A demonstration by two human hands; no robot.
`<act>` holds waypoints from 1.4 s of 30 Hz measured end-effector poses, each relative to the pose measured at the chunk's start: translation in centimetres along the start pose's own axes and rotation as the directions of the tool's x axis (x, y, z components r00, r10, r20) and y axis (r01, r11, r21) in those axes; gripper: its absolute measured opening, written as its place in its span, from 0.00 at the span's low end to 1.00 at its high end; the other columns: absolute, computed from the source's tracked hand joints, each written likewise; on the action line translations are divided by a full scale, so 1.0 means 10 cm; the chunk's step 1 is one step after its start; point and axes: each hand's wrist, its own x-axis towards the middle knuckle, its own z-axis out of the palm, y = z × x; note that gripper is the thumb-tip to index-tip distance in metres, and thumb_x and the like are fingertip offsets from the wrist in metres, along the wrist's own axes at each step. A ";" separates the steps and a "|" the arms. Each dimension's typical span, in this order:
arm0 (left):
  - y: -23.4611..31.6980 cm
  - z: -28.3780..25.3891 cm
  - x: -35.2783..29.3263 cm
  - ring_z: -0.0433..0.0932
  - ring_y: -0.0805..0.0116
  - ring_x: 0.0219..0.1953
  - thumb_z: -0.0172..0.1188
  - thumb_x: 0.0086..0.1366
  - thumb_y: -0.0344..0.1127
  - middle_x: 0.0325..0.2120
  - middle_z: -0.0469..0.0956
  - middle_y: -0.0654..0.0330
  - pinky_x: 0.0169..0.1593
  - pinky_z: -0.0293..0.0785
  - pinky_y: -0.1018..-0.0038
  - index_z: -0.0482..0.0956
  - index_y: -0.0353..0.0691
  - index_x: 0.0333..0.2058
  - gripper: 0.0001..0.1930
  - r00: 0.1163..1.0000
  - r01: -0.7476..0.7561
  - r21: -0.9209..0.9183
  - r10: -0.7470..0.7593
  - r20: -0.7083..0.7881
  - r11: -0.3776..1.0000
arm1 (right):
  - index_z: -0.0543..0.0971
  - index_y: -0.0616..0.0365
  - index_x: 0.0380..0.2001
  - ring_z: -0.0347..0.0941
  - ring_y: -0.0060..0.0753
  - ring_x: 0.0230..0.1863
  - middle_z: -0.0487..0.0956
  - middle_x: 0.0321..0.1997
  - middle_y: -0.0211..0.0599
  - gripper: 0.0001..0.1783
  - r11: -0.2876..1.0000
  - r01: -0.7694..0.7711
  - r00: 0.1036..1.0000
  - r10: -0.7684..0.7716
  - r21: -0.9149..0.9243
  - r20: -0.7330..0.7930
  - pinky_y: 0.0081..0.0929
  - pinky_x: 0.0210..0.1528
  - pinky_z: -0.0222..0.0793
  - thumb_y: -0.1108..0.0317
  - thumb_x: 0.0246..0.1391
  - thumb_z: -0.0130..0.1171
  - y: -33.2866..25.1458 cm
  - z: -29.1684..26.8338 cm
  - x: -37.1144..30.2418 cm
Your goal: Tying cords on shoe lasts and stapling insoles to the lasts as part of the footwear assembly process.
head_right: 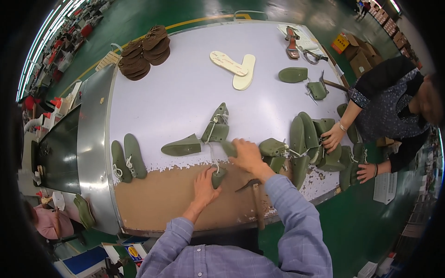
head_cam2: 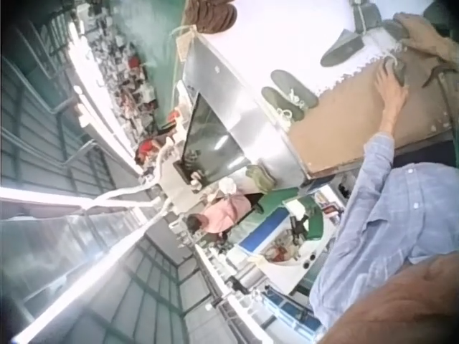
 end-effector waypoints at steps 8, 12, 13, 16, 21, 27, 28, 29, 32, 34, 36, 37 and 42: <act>-0.49 -0.23 -0.32 0.64 0.53 0.56 0.67 0.42 0.36 0.53 0.66 0.56 0.54 0.61 0.55 0.67 0.50 0.48 0.32 0.980 0.116 -0.012 -0.116 -0.162 0.993 | 0.71 0.62 0.49 0.74 0.29 0.40 0.76 0.42 0.33 0.27 0.265 0.238 0.651 0.671 0.934 -0.356 0.25 0.43 0.71 0.54 0.54 0.63 0.56 -1.75 -0.15; -0.58 -0.30 -0.50 0.64 0.52 0.55 0.67 0.43 0.37 0.52 0.68 0.55 0.54 0.61 0.55 0.69 0.49 0.46 0.28 1.000 -0.015 0.029 0.015 -0.008 0.999 | 0.68 0.62 0.54 0.73 0.27 0.44 0.75 0.46 0.37 0.29 0.737 0.201 0.601 0.428 0.646 -0.675 0.27 0.46 0.70 0.58 0.55 0.62 0.57 -1.83 -0.12; -0.54 -0.36 -0.53 0.65 0.52 0.55 0.68 0.44 0.38 0.52 0.68 0.55 0.54 0.61 0.56 0.70 0.49 0.45 0.27 0.993 -0.072 0.017 0.070 0.094 0.997 | 0.67 0.64 0.54 0.71 0.28 0.46 0.75 0.46 0.41 0.28 0.894 0.011 0.614 0.348 0.449 -0.709 0.29 0.50 0.68 0.61 0.55 0.63 0.61 -1.76 -0.08; -0.49 -0.55 -0.39 0.65 0.50 0.56 0.68 0.47 0.39 0.53 0.68 0.55 0.56 0.61 0.56 0.70 0.47 0.47 0.27 0.974 -0.181 -0.049 0.186 0.127 0.982 | 0.69 0.62 0.50 0.74 0.42 0.42 0.76 0.42 0.47 0.23 0.981 -0.102 0.628 0.191 0.164 -0.755 0.34 0.48 0.68 0.68 0.52 0.62 0.59 -1.28 0.10; -0.34 -1.00 0.32 0.58 0.50 0.62 0.70 0.47 0.40 0.52 0.68 0.55 0.61 0.58 0.47 0.72 0.44 0.50 0.30 0.947 -0.135 0.209 0.188 -0.259 0.968 | 0.76 0.63 0.39 0.75 0.45 0.37 0.77 0.36 0.45 0.17 0.961 0.040 0.808 0.131 0.275 -0.574 0.38 0.41 0.70 0.63 0.51 0.64 -0.43 -0.39 0.19; -0.46 -0.86 0.75 0.54 0.48 0.65 0.70 0.47 0.47 0.54 0.67 0.53 0.60 0.54 0.39 0.63 0.44 0.59 0.41 0.967 -0.256 0.418 0.235 0.102 0.872 | 0.75 0.62 0.44 0.77 0.52 0.43 0.80 0.38 0.54 0.24 0.831 -0.398 0.890 0.247 0.388 0.384 0.41 0.44 0.71 0.51 0.57 0.55 -1.09 1.02 -0.30; -0.43 -0.86 0.84 0.54 0.48 0.65 0.70 0.47 0.47 0.54 0.67 0.53 0.60 0.54 0.39 0.63 0.44 0.59 0.41 0.965 -0.262 0.413 0.237 0.111 0.873 | 0.74 0.62 0.45 0.78 0.51 0.43 0.80 0.38 0.54 0.20 0.757 -0.365 0.929 0.256 0.542 0.267 0.41 0.44 0.71 0.57 0.56 0.56 -1.10 1.17 -0.42; -0.42 -0.90 0.94 0.55 0.46 0.65 0.69 0.48 0.49 0.56 0.66 0.51 0.60 0.54 0.38 0.60 0.42 0.61 0.43 0.993 -0.092 0.290 0.066 0.098 0.952 | 0.72 0.62 0.45 0.78 0.51 0.42 0.80 0.37 0.53 0.17 0.667 -0.301 0.950 0.275 0.681 0.149 0.40 0.44 0.71 0.63 0.56 0.57 -1.16 1.22 -0.47; -0.04 -0.89 1.31 0.57 0.44 0.63 0.69 0.49 0.51 0.58 0.65 0.47 0.60 0.56 0.41 0.56 0.39 0.63 0.47 0.986 0.148 0.149 -0.157 0.052 0.978 | 0.68 0.62 0.49 0.78 0.40 0.34 0.80 0.31 0.46 0.18 0.533 -0.342 0.925 0.334 0.774 0.180 0.34 0.39 0.72 0.71 0.55 0.55 -1.19 1.25 -0.57; 0.14 -0.82 1.46 0.60 0.44 0.62 0.69 0.49 0.51 0.58 0.65 0.45 0.60 0.58 0.44 0.55 0.37 0.64 0.48 0.974 0.226 0.142 -0.223 -0.042 0.964 | 0.67 0.62 0.51 0.77 0.35 0.30 0.79 0.29 0.43 0.19 0.476 -0.376 0.916 0.320 0.795 0.242 0.31 0.36 0.71 0.70 0.57 0.53 -1.23 1.20 -0.55; 0.10 -0.69 1.60 0.71 0.47 0.54 0.69 0.48 0.51 0.51 0.72 0.41 0.58 0.65 0.56 0.57 0.34 0.63 0.48 0.929 0.370 -0.077 -0.369 0.025 0.926 | 0.68 0.64 0.52 0.70 0.24 0.24 0.75 0.24 0.34 0.18 0.186 -0.397 0.915 0.163 0.899 0.370 0.24 0.30 0.68 0.69 0.61 0.48 -1.29 1.17 -0.59; 0.03 -0.67 1.70 0.71 0.47 0.54 0.69 0.48 0.51 0.51 0.72 0.41 0.58 0.65 0.56 0.57 0.34 0.63 0.48 0.929 0.369 -0.078 -0.369 0.020 0.926 | 0.68 0.64 0.52 0.70 0.24 0.24 0.75 0.24 0.34 0.18 0.187 -0.393 0.916 0.160 0.900 0.367 0.24 0.30 0.68 0.69 0.61 0.48 -1.24 1.18 -0.60; -0.34 -0.72 1.76 0.78 0.68 0.36 0.67 0.53 0.38 0.39 0.79 0.53 0.44 0.73 0.74 0.61 0.31 0.60 0.39 0.892 0.452 -0.710 -0.250 0.378 0.540 | 0.73 0.63 0.49 0.60 0.19 0.17 0.62 0.15 0.23 0.17 -0.072 -0.636 0.763 0.095 0.769 0.640 0.21 0.25 0.62 0.65 0.65 0.43 -1.01 1.12 -0.66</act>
